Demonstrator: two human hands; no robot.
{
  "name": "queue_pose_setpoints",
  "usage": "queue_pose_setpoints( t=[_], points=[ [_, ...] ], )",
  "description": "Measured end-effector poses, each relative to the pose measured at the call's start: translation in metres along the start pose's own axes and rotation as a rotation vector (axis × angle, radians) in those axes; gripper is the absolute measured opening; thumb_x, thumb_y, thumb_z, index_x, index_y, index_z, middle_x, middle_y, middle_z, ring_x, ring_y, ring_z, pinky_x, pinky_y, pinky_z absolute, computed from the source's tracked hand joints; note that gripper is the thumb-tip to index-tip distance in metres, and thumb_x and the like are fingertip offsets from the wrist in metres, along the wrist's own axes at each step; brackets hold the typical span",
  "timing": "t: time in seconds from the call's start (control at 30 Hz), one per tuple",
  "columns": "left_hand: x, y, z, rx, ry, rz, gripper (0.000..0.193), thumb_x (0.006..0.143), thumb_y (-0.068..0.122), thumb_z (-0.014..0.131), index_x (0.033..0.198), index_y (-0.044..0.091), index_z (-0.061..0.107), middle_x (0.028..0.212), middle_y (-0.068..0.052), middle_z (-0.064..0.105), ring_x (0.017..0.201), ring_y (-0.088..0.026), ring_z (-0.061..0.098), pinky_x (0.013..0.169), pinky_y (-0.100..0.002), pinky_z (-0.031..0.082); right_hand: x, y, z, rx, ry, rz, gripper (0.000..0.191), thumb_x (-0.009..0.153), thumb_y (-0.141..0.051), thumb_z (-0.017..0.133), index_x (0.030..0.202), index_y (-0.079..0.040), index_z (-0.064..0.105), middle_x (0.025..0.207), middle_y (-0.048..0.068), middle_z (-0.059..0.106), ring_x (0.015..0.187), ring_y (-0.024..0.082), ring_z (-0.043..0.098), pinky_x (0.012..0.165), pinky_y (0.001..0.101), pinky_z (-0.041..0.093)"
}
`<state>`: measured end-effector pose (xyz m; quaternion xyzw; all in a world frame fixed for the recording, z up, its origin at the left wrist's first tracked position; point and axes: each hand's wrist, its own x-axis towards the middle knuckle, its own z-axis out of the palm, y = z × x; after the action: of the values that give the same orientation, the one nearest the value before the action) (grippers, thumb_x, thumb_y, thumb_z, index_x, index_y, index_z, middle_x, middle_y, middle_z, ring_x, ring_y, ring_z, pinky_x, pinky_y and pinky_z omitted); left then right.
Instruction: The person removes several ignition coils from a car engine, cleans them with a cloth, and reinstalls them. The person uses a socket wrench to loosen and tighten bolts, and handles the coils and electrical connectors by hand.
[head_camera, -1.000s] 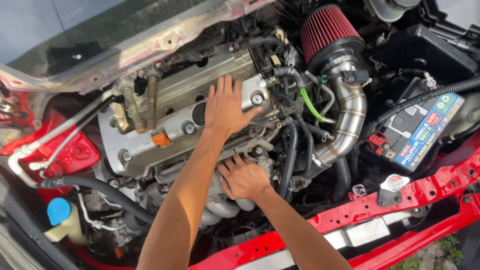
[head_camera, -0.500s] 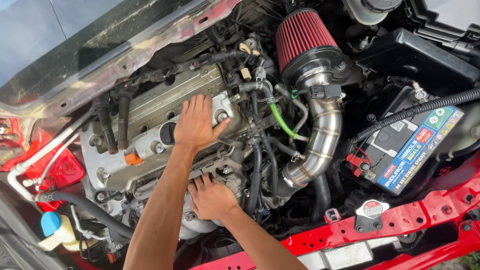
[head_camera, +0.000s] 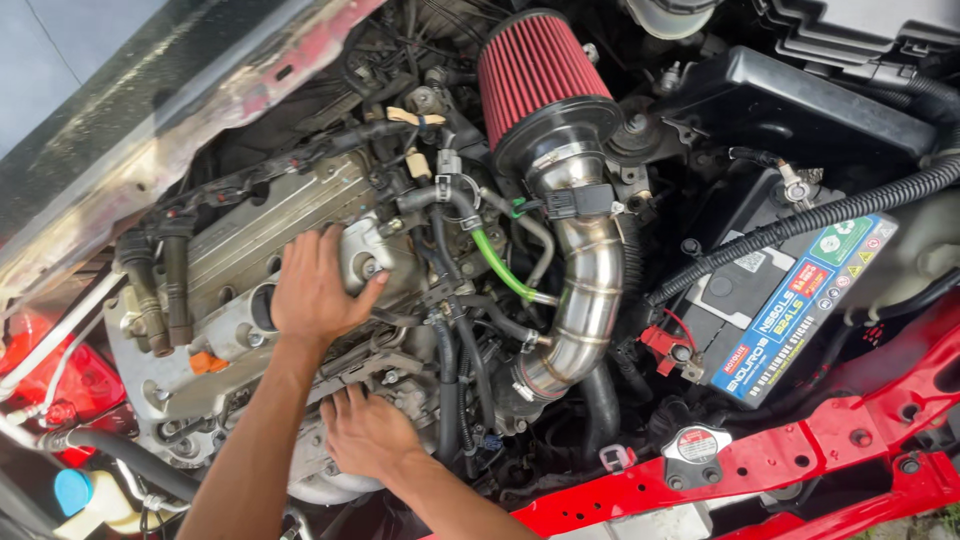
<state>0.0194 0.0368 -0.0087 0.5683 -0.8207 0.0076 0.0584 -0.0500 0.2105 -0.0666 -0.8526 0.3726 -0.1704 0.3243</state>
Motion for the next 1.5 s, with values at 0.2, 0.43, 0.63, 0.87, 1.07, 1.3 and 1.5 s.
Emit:
queue_pose_setpoints(
  t=[0.2, 0.43, 0.63, 0.87, 1.07, 1.3, 1.5],
  points=[
    [0.002, 0.001, 0.0, -0.014, -0.023, 0.032, 0.079, 0.08, 0.048, 0.078, 0.134, -0.005, 0.055, 0.113, -0.023, 0.056, 0.099, -0.042, 0.054, 0.089, -0.049, 0.045, 0.001, 0.001, -0.006, 0.02, -0.037, -0.008, 0.032, 0.09, -0.025, 0.062, 0.105, 0.003, 0.067, 0.101, 0.015, 0.069, 0.1, 0.025, 0.063, 0.072, 0.034, 0.058],
    [-0.004, -0.001, 0.01, 0.055, -0.043, 0.04, 0.077, 0.084, 0.046, 0.077, 0.136, -0.005, 0.053, 0.11, -0.023, 0.054, 0.097, -0.042, 0.052, 0.088, -0.051, 0.044, -0.001, 0.004, -0.013, 0.06, 0.018, 0.012, 0.024, 0.088, -0.019, 0.059, 0.099, 0.001, 0.068, 0.097, 0.011, 0.069, 0.1, 0.022, 0.063, 0.069, 0.0305, 0.057],
    [-0.011, -0.008, 0.019, 0.093, -0.043, 0.046, 0.075, 0.089, 0.046, 0.074, 0.14, -0.004, 0.052, 0.106, -0.023, 0.053, 0.096, -0.041, 0.052, 0.087, -0.049, 0.043, -0.002, 0.005, -0.017, 0.038, 0.067, 0.028, 0.026, 0.089, -0.022, 0.058, 0.099, -0.001, 0.069, 0.097, 0.009, 0.069, 0.1, 0.02, 0.062, 0.068, 0.028, 0.055],
    [-0.022, -0.022, 0.028, 0.127, -0.056, 0.077, 0.072, 0.101, 0.051, 0.067, 0.139, -0.007, 0.049, 0.11, -0.024, 0.051, 0.097, -0.041, 0.05, 0.093, -0.049, 0.041, -0.007, 0.009, -0.02, 0.058, 0.103, 0.051, 0.028, 0.088, -0.024, 0.059, 0.1, -0.002, 0.07, 0.097, 0.007, 0.069, 0.101, 0.019, 0.061, 0.073, 0.027, 0.053],
    [-0.027, -0.035, 0.03, 0.151, -0.108, 0.059, 0.073, 0.104, 0.053, 0.065, 0.138, -0.009, 0.046, 0.115, -0.026, 0.048, 0.102, -0.042, 0.049, 0.098, -0.05, 0.041, -0.007, 0.009, -0.021, 0.041, 0.099, 0.045, 0.028, 0.089, -0.022, 0.057, 0.103, -0.002, 0.07, 0.099, 0.007, 0.069, 0.1, 0.018, 0.061, 0.072, 0.0264, 0.052],
    [-0.028, -0.041, 0.036, 0.135, -0.06, 0.062, 0.068, 0.102, 0.053, 0.065, 0.13, -0.007, 0.049, 0.114, -0.024, 0.051, 0.107, -0.041, 0.052, 0.097, -0.047, 0.042, -0.007, 0.014, -0.025, 0.066, 0.0, 0.013, 0.027, 0.093, -0.019, 0.055, 0.104, 0.002, 0.069, 0.096, 0.009, 0.069, 0.096, 0.017, 0.061, 0.071, 0.0254, 0.053],
    [-0.031, -0.047, 0.04, 0.181, -0.028, 0.081, 0.07, 0.101, 0.056, 0.06, 0.131, -0.007, 0.05, 0.114, -0.023, 0.052, 0.107, -0.04, 0.053, 0.096, -0.046, 0.043, -0.009, 0.016, -0.029, 0.088, 0.027, 0.021, 0.03, 0.092, -0.019, 0.055, 0.107, 0.003, 0.068, 0.097, 0.009, 0.07, 0.101, 0.017, 0.062, 0.072, 0.0262, 0.054]
  ],
)
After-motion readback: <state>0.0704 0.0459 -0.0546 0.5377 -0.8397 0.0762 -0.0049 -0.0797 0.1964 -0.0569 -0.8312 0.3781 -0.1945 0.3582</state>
